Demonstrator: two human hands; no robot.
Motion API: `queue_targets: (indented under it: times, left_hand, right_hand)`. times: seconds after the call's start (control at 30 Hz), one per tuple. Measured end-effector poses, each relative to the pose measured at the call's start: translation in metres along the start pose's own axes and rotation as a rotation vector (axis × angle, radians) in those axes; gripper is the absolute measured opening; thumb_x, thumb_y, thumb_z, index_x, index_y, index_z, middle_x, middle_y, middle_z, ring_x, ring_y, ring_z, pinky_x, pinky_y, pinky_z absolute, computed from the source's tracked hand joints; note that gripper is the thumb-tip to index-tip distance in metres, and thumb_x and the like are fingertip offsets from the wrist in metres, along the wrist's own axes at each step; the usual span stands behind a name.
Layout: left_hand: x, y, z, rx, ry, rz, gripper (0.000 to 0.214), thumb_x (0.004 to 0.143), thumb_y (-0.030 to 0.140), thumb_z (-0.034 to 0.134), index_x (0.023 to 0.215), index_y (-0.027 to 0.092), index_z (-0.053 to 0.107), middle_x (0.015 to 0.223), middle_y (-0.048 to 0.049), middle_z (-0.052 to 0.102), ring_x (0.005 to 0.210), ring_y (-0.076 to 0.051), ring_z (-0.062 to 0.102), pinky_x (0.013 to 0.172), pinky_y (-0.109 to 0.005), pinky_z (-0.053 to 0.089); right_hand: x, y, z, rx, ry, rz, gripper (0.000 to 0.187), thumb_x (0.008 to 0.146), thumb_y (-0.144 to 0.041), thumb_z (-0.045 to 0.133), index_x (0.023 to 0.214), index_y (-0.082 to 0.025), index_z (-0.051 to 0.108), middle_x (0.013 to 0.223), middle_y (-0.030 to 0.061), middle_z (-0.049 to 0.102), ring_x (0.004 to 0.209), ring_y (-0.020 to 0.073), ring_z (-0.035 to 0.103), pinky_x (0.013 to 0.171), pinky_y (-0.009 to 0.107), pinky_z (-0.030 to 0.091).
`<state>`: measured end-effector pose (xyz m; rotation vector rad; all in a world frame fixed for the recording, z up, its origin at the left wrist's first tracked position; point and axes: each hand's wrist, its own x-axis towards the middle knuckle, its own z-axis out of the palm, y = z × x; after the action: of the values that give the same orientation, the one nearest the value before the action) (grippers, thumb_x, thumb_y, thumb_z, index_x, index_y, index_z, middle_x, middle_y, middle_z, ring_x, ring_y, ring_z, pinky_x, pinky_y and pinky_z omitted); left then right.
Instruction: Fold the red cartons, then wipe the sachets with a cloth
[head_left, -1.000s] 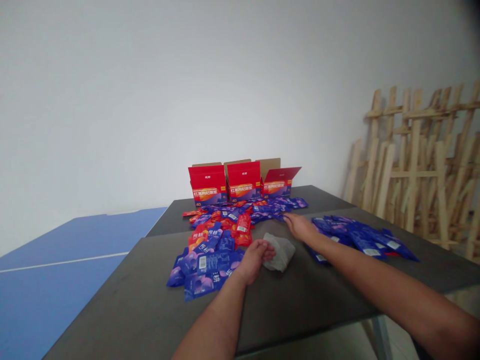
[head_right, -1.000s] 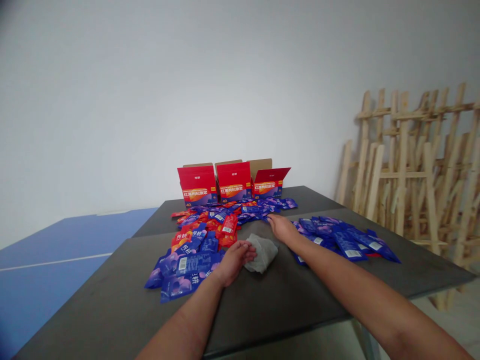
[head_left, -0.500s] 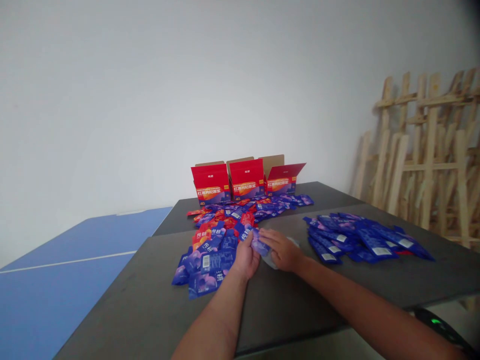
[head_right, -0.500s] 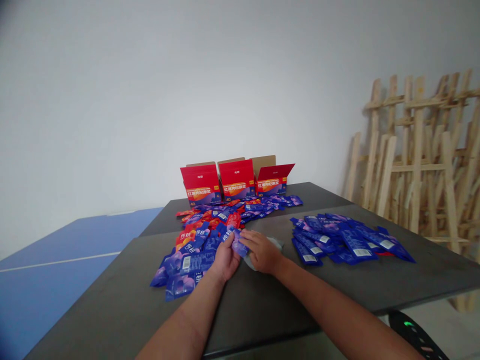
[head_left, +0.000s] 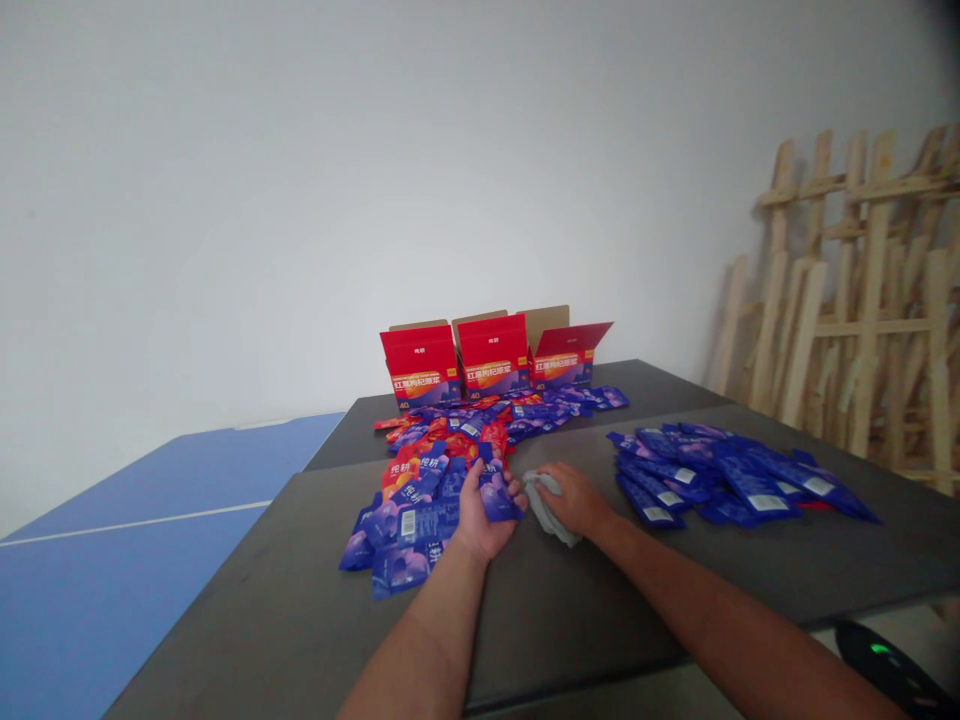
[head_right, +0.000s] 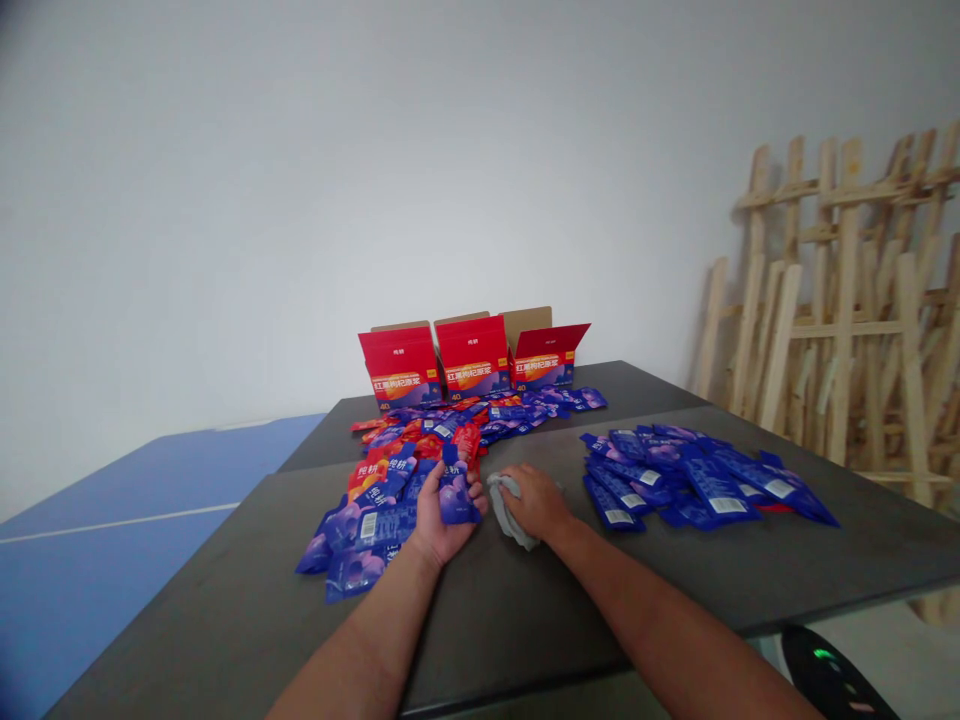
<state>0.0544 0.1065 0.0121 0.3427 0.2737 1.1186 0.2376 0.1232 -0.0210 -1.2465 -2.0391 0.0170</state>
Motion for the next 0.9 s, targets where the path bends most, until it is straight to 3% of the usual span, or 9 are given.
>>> queue_targets:
  times: [0.13,0.3,0.4,0.57,0.7,0.8,0.9]
  left_hand:
    - [0.0,0.0,0.001,0.041,-0.011,-0.087,0.037,0.084,0.05,0.058,0.095,0.016,0.065,0.074,-0.0043,0.061,0.053,-0.011,0.048,0.047,-0.023,0.035]
    - [-0.001,-0.001,0.002,0.044,0.059,-0.179,0.044,0.085,0.052,0.058,0.106,0.015,0.066,0.075,-0.0047,0.064,0.056,-0.013,0.056,0.056,-0.025,0.043]
    - [-0.003,-0.001,0.002,-0.009,0.035,-0.295,0.044,0.085,0.05,0.059,0.108,0.013,0.066,0.071,-0.0032,0.063,0.051,-0.012,0.053,0.053,-0.024,0.041]
    - [-0.005,-0.004,0.005,-0.02,0.001,-0.319,0.037,0.086,0.045,0.058,0.099,0.01,0.065,0.071,-0.0033,0.062,0.058,-0.012,0.058,0.059,-0.023,0.046]
    - [-0.007,-0.011,0.008,0.125,-0.025,-0.198,0.015,0.073,0.015,0.061,0.087,0.013,0.063,0.072,-0.0039,0.061,0.065,-0.014,0.06,0.065,-0.025,0.047]
    - [-0.008,-0.015,0.008,0.172,-0.051,-0.159,0.032,0.057,-0.001,0.055,0.083,0.016,0.062,0.069,-0.002,0.059,0.061,-0.013,0.057,0.061,-0.024,0.046]
    - [-0.009,-0.017,0.006,0.255,-0.051,-0.15,0.037,0.049,-0.004,0.05,0.078,0.016,0.06,0.065,-0.0007,0.055,0.059,-0.012,0.055,0.058,-0.022,0.044]
  right_hand:
    - [-0.007,-0.009,-0.015,0.071,0.194,-0.169,0.025,0.092,-0.032,0.05,0.105,-0.017,0.064,0.089,0.0089,0.062,0.083,0.0202,0.059,0.076,0.036,0.05]
    - [-0.016,-0.031,-0.014,0.013,0.165,-0.553,0.026,0.088,-0.028,0.053,0.111,-0.024,0.066,0.104,0.0089,0.062,0.094,0.0214,0.057,0.081,0.037,0.048]
    - [-0.014,-0.04,-0.007,-0.041,0.139,-0.645,0.031,0.087,-0.023,0.053,0.115,-0.027,0.065,0.11,0.0054,0.064,0.097,0.0208,0.055,0.084,0.037,0.045]
    - [-0.008,-0.034,-0.003,-0.087,0.185,-0.508,0.031,0.087,-0.02,0.052,0.114,-0.023,0.066,0.108,0.0062,0.066,0.1,0.0219,0.053,0.087,0.037,0.043]
    - [-0.006,-0.025,-0.006,-0.135,0.2,-0.327,0.031,0.085,-0.019,0.053,0.112,-0.022,0.068,0.105,0.0077,0.066,0.095,0.0219,0.053,0.083,0.036,0.044]
    - [-0.004,-0.023,-0.01,-0.178,0.153,-0.211,0.032,0.085,-0.019,0.053,0.113,-0.024,0.068,0.106,0.0079,0.066,0.097,0.0231,0.053,0.084,0.036,0.044]
    - [-0.002,-0.023,-0.014,-0.199,0.107,-0.13,0.034,0.087,-0.021,0.052,0.117,-0.024,0.067,0.108,0.009,0.065,0.099,0.0246,0.053,0.086,0.038,0.044]
